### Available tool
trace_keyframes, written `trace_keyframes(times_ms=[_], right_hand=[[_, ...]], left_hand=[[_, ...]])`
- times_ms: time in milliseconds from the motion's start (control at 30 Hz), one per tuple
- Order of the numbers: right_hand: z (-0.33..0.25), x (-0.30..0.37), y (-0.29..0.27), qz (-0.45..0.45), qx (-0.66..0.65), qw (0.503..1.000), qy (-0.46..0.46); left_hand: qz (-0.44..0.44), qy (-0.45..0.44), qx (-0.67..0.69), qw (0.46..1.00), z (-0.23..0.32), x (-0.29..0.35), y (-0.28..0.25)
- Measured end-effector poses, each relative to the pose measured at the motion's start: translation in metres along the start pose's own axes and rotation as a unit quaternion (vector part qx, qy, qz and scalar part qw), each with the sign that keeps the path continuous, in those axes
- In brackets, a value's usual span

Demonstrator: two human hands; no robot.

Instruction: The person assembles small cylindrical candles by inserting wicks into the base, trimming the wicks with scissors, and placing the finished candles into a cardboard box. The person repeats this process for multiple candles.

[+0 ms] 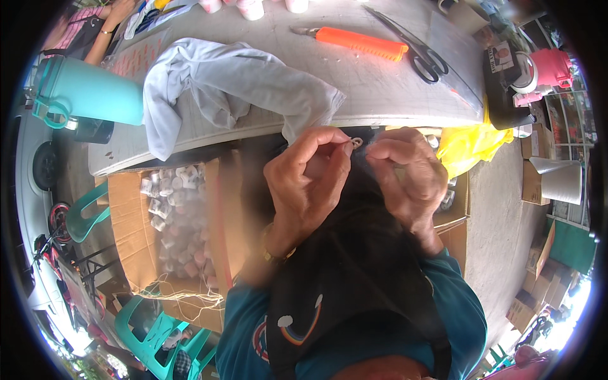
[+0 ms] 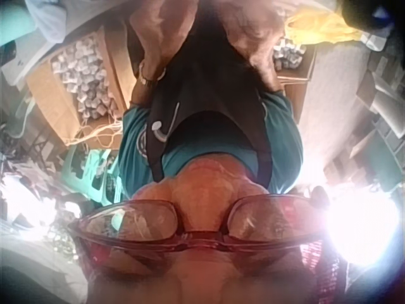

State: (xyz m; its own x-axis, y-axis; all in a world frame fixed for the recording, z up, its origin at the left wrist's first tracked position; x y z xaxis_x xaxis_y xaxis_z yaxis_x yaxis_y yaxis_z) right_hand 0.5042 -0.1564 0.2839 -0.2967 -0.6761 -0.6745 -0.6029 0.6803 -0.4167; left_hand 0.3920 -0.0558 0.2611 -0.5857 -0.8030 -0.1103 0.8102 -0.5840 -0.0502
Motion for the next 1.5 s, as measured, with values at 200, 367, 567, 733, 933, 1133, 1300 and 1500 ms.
trace_keyframes(times_ms=[200, 367, 567, 733, 933, 1133, 1300, 1500], right_hand=[[0.002, 0.001, 0.012, 0.017, 0.088, 0.996, -0.017], [0.001, 0.0, 0.013, 0.029, 0.132, 0.988, -0.075], [0.004, 0.002, 0.01, 0.057, 0.128, 0.985, -0.103], [0.011, 0.007, 0.005, 0.078, 0.076, 0.993, -0.053], [0.024, 0.017, 0.007, 0.145, -0.23, 0.956, 0.111], [0.031, 0.02, 0.016, 0.124, -0.42, 0.879, 0.188], [0.03, 0.015, 0.015, 0.072, -0.435, 0.881, 0.17], [0.032, 0.02, 0.014, 0.064, -0.446, 0.865, 0.22]], left_hand=[[-0.022, -0.011, 0.017, 1.0, -0.003, -0.003, 0.003], [-0.05, -0.05, 0.021, 0.997, -0.004, 0.0, 0.003], [-0.079, 0.022, -0.041, 0.996, 0.003, 0.001, 0.005], [-0.092, 0.023, -0.059, 0.994, 0.005, 0.004, 0.01], [-0.112, 0.049, -0.046, 0.991, 0.007, 0.006, 0.017], [-0.101, -0.005, 0.005, 0.995, 0.001, 0.009, 0.018], [-0.071, -0.004, 0.014, 0.997, 0.001, 0.006, 0.01], [-0.044, -0.038, 0.018, 0.998, 0.0, 0.006, 0.005]])
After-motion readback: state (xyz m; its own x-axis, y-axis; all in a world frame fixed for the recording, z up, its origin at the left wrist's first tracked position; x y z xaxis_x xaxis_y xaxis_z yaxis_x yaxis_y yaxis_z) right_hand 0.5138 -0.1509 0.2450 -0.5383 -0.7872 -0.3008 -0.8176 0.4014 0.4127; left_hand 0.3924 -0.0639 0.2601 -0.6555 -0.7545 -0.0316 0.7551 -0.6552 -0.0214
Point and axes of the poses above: each hand's wrist, its own x-axis away from the middle knuckle, its own y-axis out of the palm, z = x × y, the point moved 5 cm from there along -x, towards the middle knuckle, and after that the axes turned 7 degrees about -y, right-handed, at the moved point
